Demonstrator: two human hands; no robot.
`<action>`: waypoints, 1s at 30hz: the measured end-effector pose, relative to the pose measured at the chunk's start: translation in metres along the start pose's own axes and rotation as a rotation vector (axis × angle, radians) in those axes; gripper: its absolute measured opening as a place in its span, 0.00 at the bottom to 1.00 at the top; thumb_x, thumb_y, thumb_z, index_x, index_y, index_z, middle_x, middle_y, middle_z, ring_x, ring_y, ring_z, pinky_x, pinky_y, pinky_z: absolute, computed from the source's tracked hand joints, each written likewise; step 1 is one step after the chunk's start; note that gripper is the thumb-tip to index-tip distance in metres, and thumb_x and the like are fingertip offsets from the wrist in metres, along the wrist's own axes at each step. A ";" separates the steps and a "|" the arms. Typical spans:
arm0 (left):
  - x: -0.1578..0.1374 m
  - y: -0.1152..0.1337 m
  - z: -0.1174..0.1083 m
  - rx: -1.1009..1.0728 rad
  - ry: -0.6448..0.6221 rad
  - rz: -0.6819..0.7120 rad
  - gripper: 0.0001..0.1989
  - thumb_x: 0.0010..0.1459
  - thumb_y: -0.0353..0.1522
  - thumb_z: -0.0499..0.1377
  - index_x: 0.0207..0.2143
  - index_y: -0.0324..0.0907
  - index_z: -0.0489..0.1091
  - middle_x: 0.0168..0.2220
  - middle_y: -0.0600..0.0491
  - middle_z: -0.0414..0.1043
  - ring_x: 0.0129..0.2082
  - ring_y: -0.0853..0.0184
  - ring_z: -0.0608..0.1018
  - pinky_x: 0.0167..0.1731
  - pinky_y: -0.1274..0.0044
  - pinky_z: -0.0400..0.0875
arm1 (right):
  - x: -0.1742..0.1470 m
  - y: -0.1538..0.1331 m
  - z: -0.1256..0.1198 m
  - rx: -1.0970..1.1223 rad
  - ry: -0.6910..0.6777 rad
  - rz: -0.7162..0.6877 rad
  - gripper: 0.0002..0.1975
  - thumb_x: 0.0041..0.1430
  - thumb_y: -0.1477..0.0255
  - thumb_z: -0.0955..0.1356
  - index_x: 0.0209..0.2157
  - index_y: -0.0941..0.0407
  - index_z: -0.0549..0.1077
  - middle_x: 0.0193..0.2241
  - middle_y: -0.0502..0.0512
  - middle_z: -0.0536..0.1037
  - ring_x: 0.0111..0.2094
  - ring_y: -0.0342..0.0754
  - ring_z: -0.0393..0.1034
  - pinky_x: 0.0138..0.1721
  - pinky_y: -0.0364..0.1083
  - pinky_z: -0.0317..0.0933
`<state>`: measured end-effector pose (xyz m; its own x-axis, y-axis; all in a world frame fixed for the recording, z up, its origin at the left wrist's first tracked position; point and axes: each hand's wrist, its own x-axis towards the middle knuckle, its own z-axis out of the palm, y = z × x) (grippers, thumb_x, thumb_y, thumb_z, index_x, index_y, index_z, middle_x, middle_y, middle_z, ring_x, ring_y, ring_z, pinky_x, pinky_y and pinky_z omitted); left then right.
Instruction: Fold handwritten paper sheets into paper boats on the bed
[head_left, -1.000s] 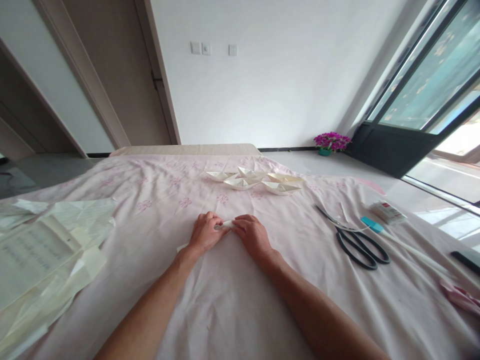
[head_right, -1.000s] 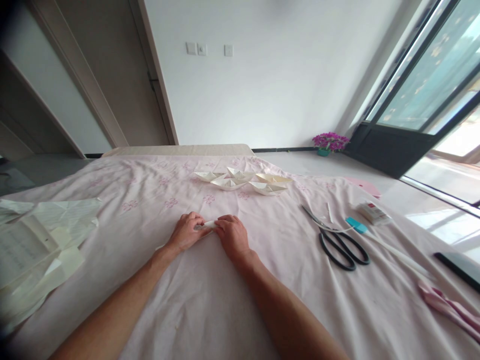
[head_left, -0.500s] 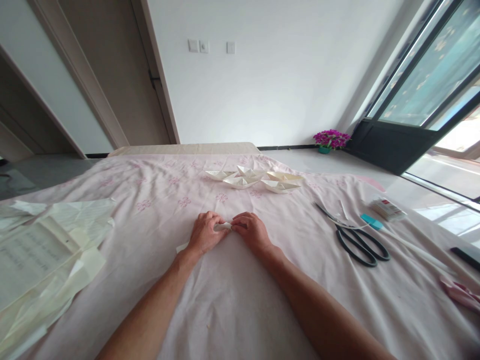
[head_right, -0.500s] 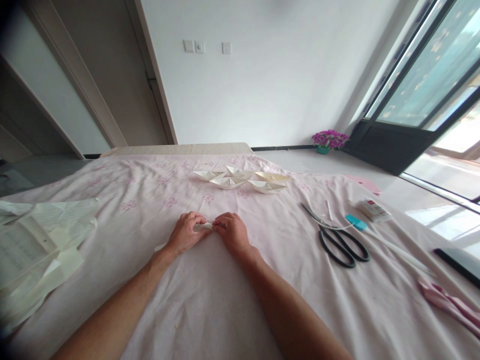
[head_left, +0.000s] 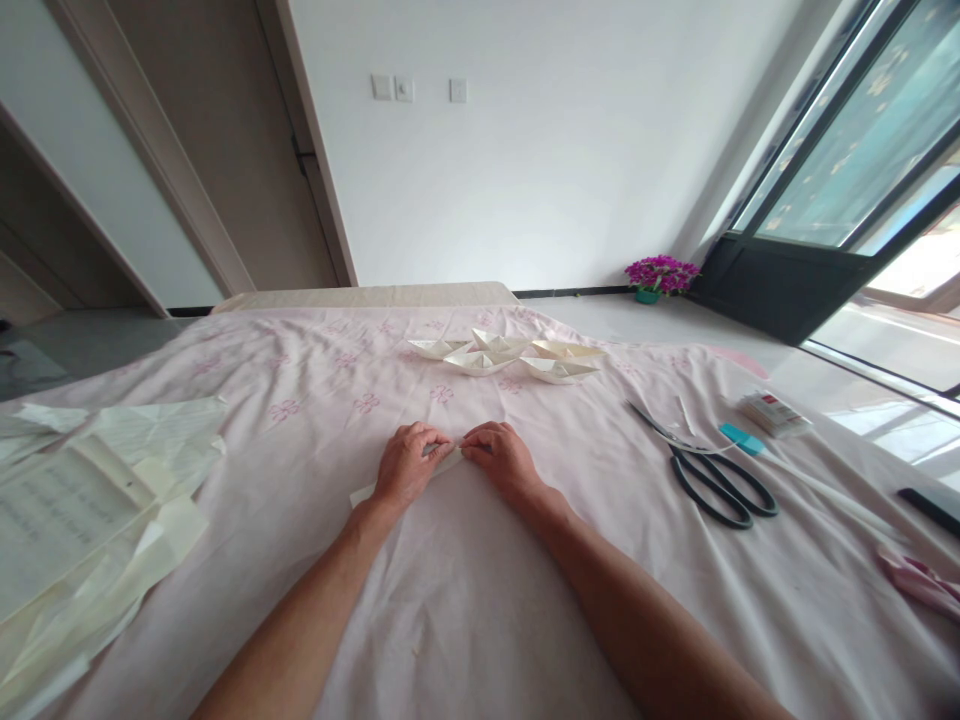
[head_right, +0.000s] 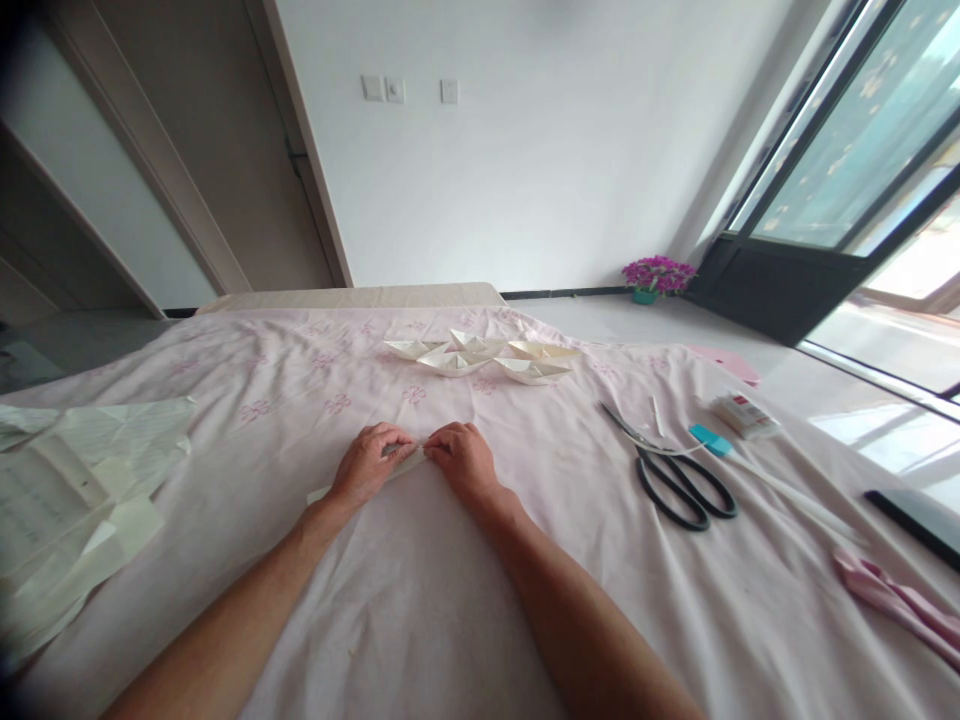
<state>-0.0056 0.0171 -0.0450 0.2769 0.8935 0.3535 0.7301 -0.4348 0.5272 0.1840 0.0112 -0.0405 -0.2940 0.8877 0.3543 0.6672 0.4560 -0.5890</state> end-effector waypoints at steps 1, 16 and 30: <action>0.000 0.000 0.000 0.008 0.004 -0.007 0.10 0.59 0.39 0.55 0.33 0.46 0.75 0.38 0.53 0.74 0.41 0.64 0.73 0.45 0.73 0.65 | 0.000 0.000 0.000 -0.009 -0.001 0.005 0.06 0.57 0.73 0.67 0.32 0.53 0.77 0.35 0.49 0.79 0.39 0.45 0.70 0.46 0.44 0.56; 0.003 0.009 0.001 0.224 -0.006 -0.063 0.08 0.57 0.36 0.56 0.29 0.45 0.73 0.38 0.52 0.72 0.39 0.63 0.73 0.42 0.72 0.65 | -0.002 -0.003 0.003 -0.236 -0.016 0.040 0.09 0.63 0.69 0.63 0.32 0.55 0.73 0.41 0.56 0.71 0.43 0.48 0.62 0.47 0.48 0.53; 0.005 0.015 0.002 0.322 -0.016 -0.114 0.09 0.57 0.36 0.55 0.29 0.45 0.73 0.38 0.51 0.71 0.37 0.63 0.72 0.40 0.74 0.64 | -0.002 -0.011 0.007 -0.332 -0.003 0.147 0.09 0.61 0.67 0.64 0.32 0.56 0.72 0.42 0.57 0.69 0.44 0.50 0.58 0.47 0.48 0.51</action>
<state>0.0084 0.0149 -0.0369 0.1902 0.9369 0.2932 0.9158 -0.2769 0.2909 0.1722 0.0052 -0.0396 -0.1799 0.9427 0.2811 0.8881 0.2785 -0.3656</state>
